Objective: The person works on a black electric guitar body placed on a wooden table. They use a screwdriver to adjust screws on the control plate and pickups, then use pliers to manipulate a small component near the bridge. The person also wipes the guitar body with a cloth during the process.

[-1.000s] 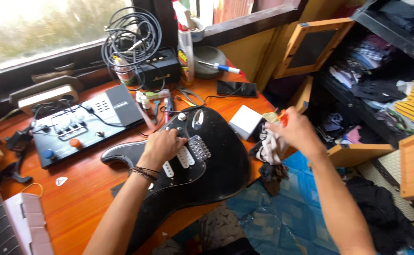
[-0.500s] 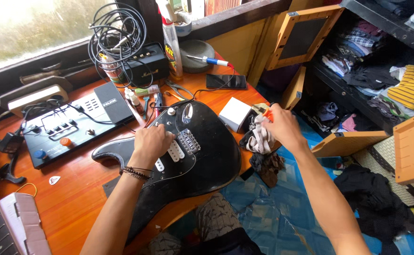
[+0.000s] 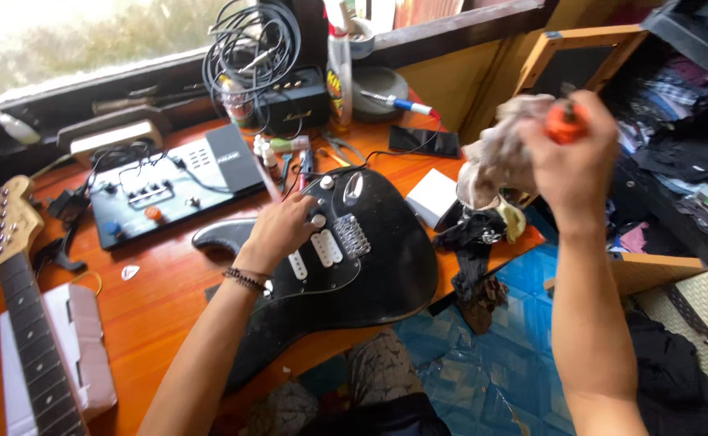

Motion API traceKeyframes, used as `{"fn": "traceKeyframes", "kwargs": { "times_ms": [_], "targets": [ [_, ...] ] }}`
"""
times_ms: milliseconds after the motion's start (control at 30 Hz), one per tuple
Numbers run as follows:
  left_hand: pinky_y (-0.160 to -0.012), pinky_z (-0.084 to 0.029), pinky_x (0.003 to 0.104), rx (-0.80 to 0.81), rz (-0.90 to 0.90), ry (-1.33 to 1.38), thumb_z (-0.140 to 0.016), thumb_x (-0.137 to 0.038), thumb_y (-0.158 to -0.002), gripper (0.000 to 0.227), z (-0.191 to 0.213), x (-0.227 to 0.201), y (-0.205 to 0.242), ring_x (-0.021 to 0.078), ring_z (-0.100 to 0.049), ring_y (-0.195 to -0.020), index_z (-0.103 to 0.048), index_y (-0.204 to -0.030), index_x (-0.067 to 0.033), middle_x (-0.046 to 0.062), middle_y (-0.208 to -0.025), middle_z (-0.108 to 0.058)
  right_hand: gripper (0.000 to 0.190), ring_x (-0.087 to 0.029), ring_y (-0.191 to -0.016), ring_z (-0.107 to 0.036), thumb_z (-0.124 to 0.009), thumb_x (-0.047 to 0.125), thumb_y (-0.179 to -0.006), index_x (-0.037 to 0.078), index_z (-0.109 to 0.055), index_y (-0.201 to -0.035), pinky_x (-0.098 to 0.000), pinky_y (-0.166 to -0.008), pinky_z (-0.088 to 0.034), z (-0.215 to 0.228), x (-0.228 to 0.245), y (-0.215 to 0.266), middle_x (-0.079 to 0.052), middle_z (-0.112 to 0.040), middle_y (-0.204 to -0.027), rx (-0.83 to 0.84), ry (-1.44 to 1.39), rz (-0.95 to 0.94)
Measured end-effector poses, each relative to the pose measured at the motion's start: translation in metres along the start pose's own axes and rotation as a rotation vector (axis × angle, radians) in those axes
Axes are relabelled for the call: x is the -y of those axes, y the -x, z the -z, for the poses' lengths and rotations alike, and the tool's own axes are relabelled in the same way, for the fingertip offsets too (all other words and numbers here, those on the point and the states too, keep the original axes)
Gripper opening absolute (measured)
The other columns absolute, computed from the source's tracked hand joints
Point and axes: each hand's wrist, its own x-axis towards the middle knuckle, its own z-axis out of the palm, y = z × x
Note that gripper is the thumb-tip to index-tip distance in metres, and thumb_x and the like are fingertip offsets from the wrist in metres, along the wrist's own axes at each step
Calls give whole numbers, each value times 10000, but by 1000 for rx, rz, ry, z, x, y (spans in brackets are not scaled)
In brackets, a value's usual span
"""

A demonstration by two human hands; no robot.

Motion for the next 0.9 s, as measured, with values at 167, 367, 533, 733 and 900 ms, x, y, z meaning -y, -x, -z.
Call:
{"fn": "traceKeyframes", "kwargs": {
  "times_ms": [167, 367, 533, 733, 900],
  "targets": [
    [-798, -606, 542, 110, 90, 105, -726, -194, -874, 352, 9, -2, -1, 436, -727, -940, -635, -1210, -151, 122, -1120, -672, 158, -328, -738, -658, -826, 69, -723, 70, -711, -831, -362, -705, -505, -119, -18, 10, -128, -634, -735, 197, -113, 255],
    [-795, -592, 570, 101, 33, 197, -681, -232, -922, 291, 21, -8, 5, 467, -699, -954, -694, -1210, -203, 142, -1107, -656, 209, -390, -816, -703, -785, 190, -767, 99, -689, -928, -438, -761, -536, -224, -6, 60, -151, -705, -789, 637, -206, 117],
    [-794, -592, 573, 89, 10, 262, -667, -243, -930, 240, 16, -4, 7, 461, -688, -977, -706, -1162, -198, 132, -1114, -642, 101, -422, -875, -715, -689, 147, -780, 142, -673, -880, -512, -775, -552, -246, 3, 62, -140, -723, -834, 896, 72, 55],
    [-830, -585, 553, 79, 22, 313, -657, -265, -945, 253, 11, 3, 11, 444, -677, -1018, -669, -1193, -220, 119, -1134, -626, 479, -467, -1038, -666, -666, 511, -890, 43, -630, -983, -564, -923, -523, -192, 68, 33, -259, -667, -1036, 949, 120, 192],
    [-902, -535, 604, 51, 68, 509, -651, -420, -901, 656, 12, 5, 9, 454, -657, -1064, -410, -1494, -274, 128, -1199, -611, 431, -532, -1096, -636, -499, 535, -1003, 138, -583, -1149, -609, -940, -479, -193, 62, 21, -314, -682, -1063, 1107, 80, 41]
  ]
}}
